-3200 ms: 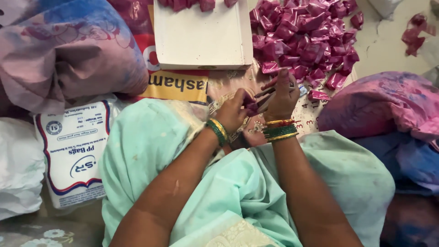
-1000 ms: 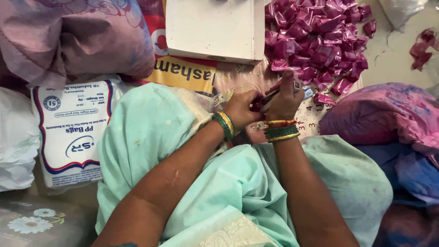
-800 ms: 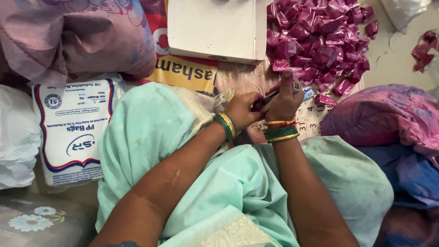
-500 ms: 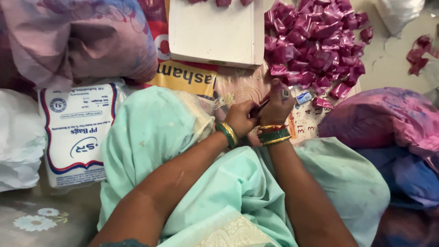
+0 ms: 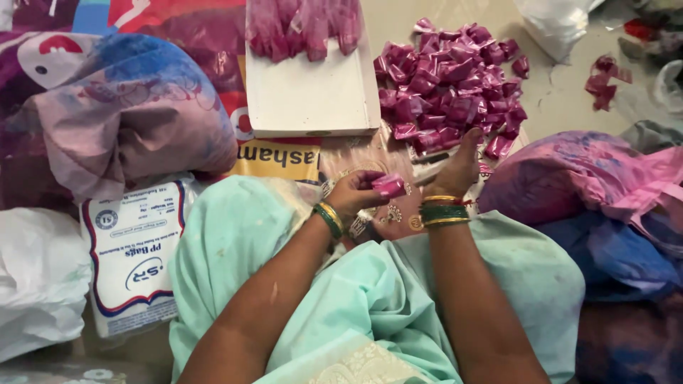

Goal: The person manually places individually wrapped pink candies into small plastic bags.

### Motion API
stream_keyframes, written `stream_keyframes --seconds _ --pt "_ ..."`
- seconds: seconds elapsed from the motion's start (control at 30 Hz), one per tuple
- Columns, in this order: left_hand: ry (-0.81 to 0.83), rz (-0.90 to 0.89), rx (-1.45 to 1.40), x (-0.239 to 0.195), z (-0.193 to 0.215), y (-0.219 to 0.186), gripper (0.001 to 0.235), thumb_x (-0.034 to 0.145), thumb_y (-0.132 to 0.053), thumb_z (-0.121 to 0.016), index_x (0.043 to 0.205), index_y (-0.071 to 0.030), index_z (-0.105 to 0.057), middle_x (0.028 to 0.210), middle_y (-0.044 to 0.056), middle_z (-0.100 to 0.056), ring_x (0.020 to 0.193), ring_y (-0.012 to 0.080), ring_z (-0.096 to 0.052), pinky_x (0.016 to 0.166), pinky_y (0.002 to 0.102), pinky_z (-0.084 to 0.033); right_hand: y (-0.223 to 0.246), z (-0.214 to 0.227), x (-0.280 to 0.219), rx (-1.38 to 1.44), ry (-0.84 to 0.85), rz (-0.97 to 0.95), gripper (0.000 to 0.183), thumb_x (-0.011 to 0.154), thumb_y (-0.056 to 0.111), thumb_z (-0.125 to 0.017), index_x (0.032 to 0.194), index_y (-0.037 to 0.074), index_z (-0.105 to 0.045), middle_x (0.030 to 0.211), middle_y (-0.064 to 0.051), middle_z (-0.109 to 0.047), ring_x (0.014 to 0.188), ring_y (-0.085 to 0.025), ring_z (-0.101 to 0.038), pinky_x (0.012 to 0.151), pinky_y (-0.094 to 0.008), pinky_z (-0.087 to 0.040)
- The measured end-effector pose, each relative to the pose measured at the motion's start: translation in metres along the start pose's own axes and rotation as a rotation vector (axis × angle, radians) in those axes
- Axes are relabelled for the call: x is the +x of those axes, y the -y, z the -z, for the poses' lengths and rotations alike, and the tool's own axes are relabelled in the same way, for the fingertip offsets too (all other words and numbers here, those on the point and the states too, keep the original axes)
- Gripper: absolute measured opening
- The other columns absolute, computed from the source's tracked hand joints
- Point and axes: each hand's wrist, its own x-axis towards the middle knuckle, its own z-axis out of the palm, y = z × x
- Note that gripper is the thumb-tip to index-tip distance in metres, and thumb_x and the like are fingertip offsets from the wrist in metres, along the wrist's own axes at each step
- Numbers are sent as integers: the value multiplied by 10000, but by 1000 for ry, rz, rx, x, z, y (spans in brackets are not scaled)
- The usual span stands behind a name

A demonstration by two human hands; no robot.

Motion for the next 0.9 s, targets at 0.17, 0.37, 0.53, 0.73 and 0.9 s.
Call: stream_keyframes --seconds 0.17,0.37,0.53,0.73,0.9 --pt "18 -4 -241 13 11 -13 356 904 -21 -714 1241 40 -616 1194 175 -700 1070 289 -712 949 462 -619 -57 53 45 -569 -46 -312 563 898 620 -690 917 58 -723 795 -31 -643 665 -154 -598 573 -312 -494" --pt "-68 -81 -406 14 23 -13 210 980 -150 -643 1158 -38 -646 1105 136 -684 982 281 -693 859 444 -632 -171 102 37 -1395 850 7 455 912 537 -663 1126 149 -764 859 -179 -708 772 -344 -673 677 -495 -538" --pt "363 -122 -766 4 30 -32 190 1072 -271 -599 999 -97 -615 929 88 -611 801 217 -593 567 271 -484 -76 36 -67 -1772 1004 36 564 897 600 -685 1006 56 -791 1003 -235 -725 955 -394 -701 857 -495 -546" --pt "533 -130 -950 -7 14 -49 329 1063 -397 -555 937 -93 -571 878 78 -539 792 197 -539 514 249 -390 -54 26 -75 -1206 933 336 292 968 284 -660 1103 31 -717 1017 -160 -692 875 -283 -692 791 -387 -564" --pt "-373 -195 -123 29 36 -11 281 1005 -362 -547 1020 -96 -636 794 89 -609 653 227 -603 526 316 -563 -20 2 -107 -315 1114 138 513 942 104 -675 1404 45 -461 1192 -35 -604 997 -133 -623 860 -284 -551"
